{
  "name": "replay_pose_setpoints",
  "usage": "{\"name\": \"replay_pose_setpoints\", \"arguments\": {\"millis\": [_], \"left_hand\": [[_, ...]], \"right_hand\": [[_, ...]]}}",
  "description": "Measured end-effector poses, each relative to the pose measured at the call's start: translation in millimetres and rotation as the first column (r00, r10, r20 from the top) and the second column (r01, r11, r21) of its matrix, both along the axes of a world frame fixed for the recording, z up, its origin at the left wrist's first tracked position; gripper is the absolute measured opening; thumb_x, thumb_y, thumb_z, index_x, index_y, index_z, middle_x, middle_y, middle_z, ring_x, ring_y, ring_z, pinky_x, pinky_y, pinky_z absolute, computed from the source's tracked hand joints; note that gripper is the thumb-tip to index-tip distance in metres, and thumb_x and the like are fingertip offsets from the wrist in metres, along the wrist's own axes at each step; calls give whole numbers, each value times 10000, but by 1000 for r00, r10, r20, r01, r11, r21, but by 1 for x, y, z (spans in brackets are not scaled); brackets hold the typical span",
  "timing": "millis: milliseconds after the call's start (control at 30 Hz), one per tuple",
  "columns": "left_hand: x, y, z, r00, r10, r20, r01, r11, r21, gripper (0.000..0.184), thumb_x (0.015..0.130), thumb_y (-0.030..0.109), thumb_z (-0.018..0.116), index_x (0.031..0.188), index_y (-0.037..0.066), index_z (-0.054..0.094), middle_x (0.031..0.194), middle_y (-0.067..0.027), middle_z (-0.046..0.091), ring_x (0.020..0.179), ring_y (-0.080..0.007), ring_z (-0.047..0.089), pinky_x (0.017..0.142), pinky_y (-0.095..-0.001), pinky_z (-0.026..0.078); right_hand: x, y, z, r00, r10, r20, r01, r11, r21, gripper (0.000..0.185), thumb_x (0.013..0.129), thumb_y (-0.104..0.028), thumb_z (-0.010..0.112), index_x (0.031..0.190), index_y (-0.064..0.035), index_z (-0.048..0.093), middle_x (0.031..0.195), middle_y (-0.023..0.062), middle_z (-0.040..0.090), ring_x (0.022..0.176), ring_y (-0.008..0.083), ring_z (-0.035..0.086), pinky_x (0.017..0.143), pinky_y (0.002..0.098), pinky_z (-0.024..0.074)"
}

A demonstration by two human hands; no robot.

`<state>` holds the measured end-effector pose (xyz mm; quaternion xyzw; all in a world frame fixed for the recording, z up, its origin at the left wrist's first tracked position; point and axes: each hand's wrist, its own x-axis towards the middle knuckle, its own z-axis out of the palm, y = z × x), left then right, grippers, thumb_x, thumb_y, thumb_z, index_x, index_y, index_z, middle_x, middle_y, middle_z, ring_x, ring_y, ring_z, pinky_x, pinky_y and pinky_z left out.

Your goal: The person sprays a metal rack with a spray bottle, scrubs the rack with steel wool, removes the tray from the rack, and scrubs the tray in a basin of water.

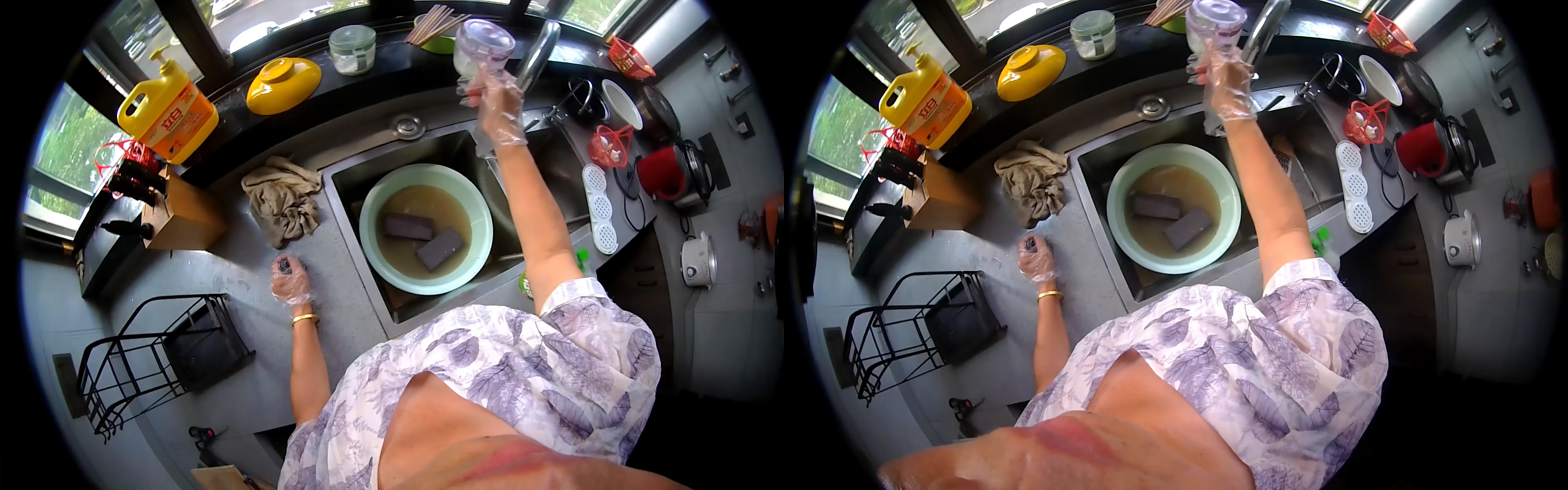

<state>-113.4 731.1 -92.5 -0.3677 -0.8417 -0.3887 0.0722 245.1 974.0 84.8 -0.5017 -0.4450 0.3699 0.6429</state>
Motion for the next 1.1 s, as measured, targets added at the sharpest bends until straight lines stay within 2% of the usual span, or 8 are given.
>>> {"name": "replay_pose_setpoints", "arguments": {"millis": [67, 300, 533, 633, 767, 900, 1033, 1100], "left_hand": [[1, 0, 3, 1000, 1, 29, -1, 1000, 3, 161, 746, 230, 615, 810, 84, 638, 594, -139, 603, 503, -272, 570, 503, -364, 447], [-3, 2, -3, 998, 24, 64, -22, 999, -30, 179, 745, 239, 611, 812, 75, 636, 628, -129, 623, 537, -278, 602, 520, -374, 465], [-3, 3, -1, 1000, -29, -10, 29, 998, 50, 174, 741, 222, 615, 812, 64, 635, 626, -140, 619, 528, -276, 597, 511, -369, 462], [-4, 3, -3, 997, -20, 80, 17, 999, 32, 175, 744, 218, 611, 810, 58, 634, 628, -135, 620, 532, -268, 598, 512, -357, 463], [-2, 2, 0, 993, -43, 112, 31, 993, 112, 138, 734, 166, 630, 798, 44, 632, 627, -129, 618, 548, -250, 608, 519, -341, 467], [-2, 8, 13, 983, -151, -108, 172, 961, 216, 100, 741, 121, 627, 807, 46, 630, 704, -126, 635, 593, -230, 620, 558, -323, 486], [37, 68, 104, 867, -426, -257, 484, 844, 231, 73, 774, 115, 609, 818, 58, 617, 768, -104, 645, 632, -220, 626, 593, -302, 503], [52, 112, 127, 828, -522, -204, 559, 791, 249, 107, 782, 162, 623, 846, 76, 629, 799, -107, 654, 689, -223, 636, 619, -303, 501]], "right_hand": [[1, 1, 4, 997, 49, -59, -49, 999, 1, 379, 811, -379, 585, 816, 0, 577, 639, 88, 606, 477, 137, 545, 457, 250, 425], [-18, -16, -31, 960, 101, -262, -122, 990, -65, 229, 785, -229, 598, 702, -19, 562, 582, 94, 582, 450, 166, 542, 384, 243, 396], [-20, -39, -97, 952, 155, -264, -195, 972, -133, 149, 769, -150, 587, 704, -17, 580, 564, 80, 577, 411, 135, 504, 366, 232, 360], [-19, -42, -101, 960, 228, -161, -250, 960, -130, 142, 785, -154, 571, 719, -30, 591, 569, 60, 568, 451, 121, 519, 371, 223, 363], [-23, -29, -94, 945, 281, -167, -298, 951, -86, 152, 784, -170, 579, 715, -34, 583, 583, 58, 569, 458, 120, 516, 376, 219, 367], [-35, -20, -85, 938, 300, -175, -314, 948, -53, 173, 774, -190, 583, 689, -42, 560, 570, 53, 562, 450, 115, 507, 384, 215, 365], [-43, -11, -89, 920, 320, -226, -338, 940, -43, 163, 761, -179, 587, 676, -46, 547, 555, 50, 557, 421, 110, 492, 370, 215, 356], [-47, -14, -87, 916, 322, -241, -342, 938, -48, 163, 762, -179, 587, 676, -46, 547, 555, 51, 557, 421, 111, 493, 367, 217, 356]]}}
